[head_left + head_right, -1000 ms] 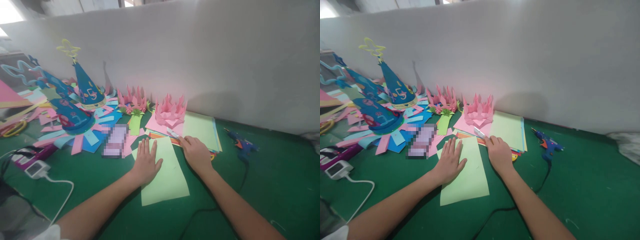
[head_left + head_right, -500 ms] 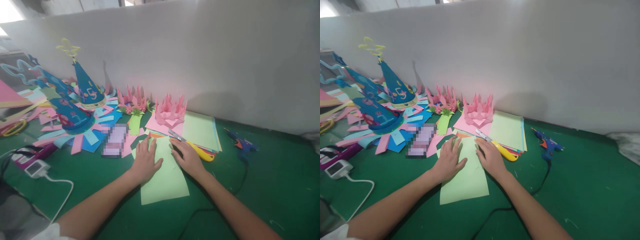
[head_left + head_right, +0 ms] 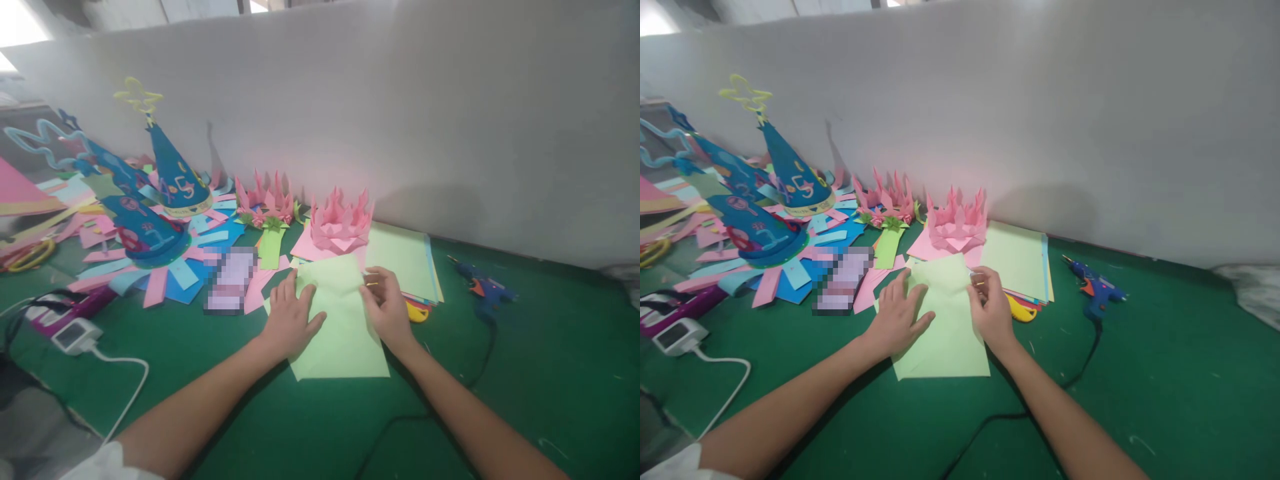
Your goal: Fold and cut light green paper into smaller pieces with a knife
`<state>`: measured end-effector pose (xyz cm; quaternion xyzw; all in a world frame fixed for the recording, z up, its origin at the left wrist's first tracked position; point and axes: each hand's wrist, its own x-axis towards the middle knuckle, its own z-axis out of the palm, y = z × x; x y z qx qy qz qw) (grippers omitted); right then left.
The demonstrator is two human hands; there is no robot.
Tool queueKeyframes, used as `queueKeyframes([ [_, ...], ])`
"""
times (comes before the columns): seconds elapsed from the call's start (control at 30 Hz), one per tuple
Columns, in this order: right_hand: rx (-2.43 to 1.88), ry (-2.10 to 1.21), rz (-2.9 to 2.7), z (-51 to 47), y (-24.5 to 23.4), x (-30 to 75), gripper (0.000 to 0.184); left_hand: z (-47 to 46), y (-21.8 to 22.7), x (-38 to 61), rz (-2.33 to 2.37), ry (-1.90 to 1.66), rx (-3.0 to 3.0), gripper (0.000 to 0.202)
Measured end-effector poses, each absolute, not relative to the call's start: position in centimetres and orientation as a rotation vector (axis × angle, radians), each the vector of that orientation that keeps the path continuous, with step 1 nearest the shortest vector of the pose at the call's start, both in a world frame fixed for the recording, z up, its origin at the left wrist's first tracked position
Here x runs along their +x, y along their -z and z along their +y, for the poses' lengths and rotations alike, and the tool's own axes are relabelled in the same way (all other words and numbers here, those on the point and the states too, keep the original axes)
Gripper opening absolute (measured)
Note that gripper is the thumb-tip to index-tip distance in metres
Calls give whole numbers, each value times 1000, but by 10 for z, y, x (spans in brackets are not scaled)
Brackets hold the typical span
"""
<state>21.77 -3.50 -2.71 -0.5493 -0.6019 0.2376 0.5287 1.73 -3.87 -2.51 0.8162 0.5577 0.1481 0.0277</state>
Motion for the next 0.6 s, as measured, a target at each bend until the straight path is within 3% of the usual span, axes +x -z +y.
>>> queueKeyframes([
  [0.2,-1204,-295,-1104,-32,19,228,31,-37,24,16,1727,-441,2497,42],
  [0.4,-1095,-323,-979,-31,12,232,41,-34,20,15,1656,-552,2499,28],
  [0.6,-983,36,-1395,-51,12,220,36,-30,19,13,1425,-695,2334,36],
])
